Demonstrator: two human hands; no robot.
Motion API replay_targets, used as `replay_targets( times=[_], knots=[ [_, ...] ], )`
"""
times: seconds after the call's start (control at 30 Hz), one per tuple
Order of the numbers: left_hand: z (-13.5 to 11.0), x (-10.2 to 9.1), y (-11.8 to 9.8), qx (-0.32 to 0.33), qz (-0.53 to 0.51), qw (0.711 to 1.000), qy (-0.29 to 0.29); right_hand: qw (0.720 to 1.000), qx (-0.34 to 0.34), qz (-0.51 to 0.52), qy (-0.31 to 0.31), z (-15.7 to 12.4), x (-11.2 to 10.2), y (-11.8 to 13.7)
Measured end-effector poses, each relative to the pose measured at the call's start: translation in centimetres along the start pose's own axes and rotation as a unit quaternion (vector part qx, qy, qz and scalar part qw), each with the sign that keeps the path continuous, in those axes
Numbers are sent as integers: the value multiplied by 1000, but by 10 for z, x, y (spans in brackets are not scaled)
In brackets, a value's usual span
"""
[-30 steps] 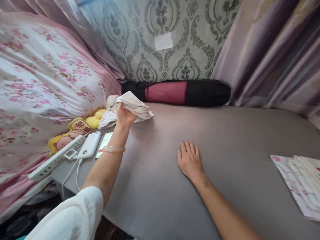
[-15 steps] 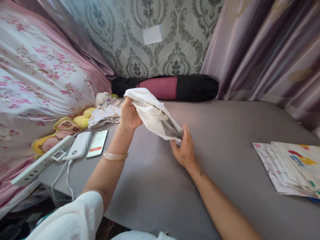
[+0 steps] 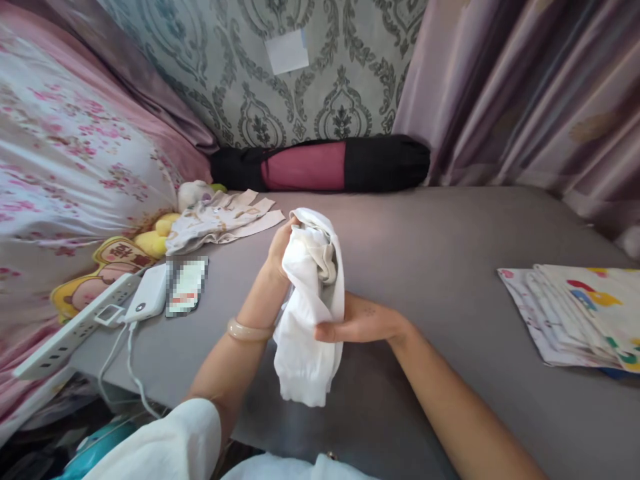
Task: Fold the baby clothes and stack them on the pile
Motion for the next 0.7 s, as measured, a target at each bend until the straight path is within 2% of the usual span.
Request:
replay_targets(
  times=[0.07,0.2,0.27,0.33,0.4,0.47,0.53,0.7],
  knots=[
    [4,-9,10,-15,-15,1000,0,998,54,15,-20,-8,-12,-7],
    [11,-26,19,-7,-30,1000,-4,972,167,48,-159,-20,-34,-19],
    [15,-31,20,4,-34,999,-6,959,183,-10,-218,-21,-42,-18],
    [19,-35,23,6,-28,1000,-9,926,162,-129,-315,-21,-53,-12],
    [22,-35,27,7,-10,1000,-9,876,103,-226,-413,-20,-61,-5],
    [23,-32,32,13,22,1000,-5,848,42,-253,-464,-18,-63,-4],
    [20,-26,38,17,64,998,-2,846,9,-238,-477,-16,-64,-8],
    [-1,-9,52,49,135,989,-36,843,4,-220,-491,-18,-68,-18]
  ],
)
Point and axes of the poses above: each hand's wrist, its own z-axis towards the middle knuckle, its own x-axis out of the palm, y = z × x, the point moved 4 cm from there along z, towards the middle knuckle, and after that the axes turned 10 degrees about -x, right-handed, at the moved point
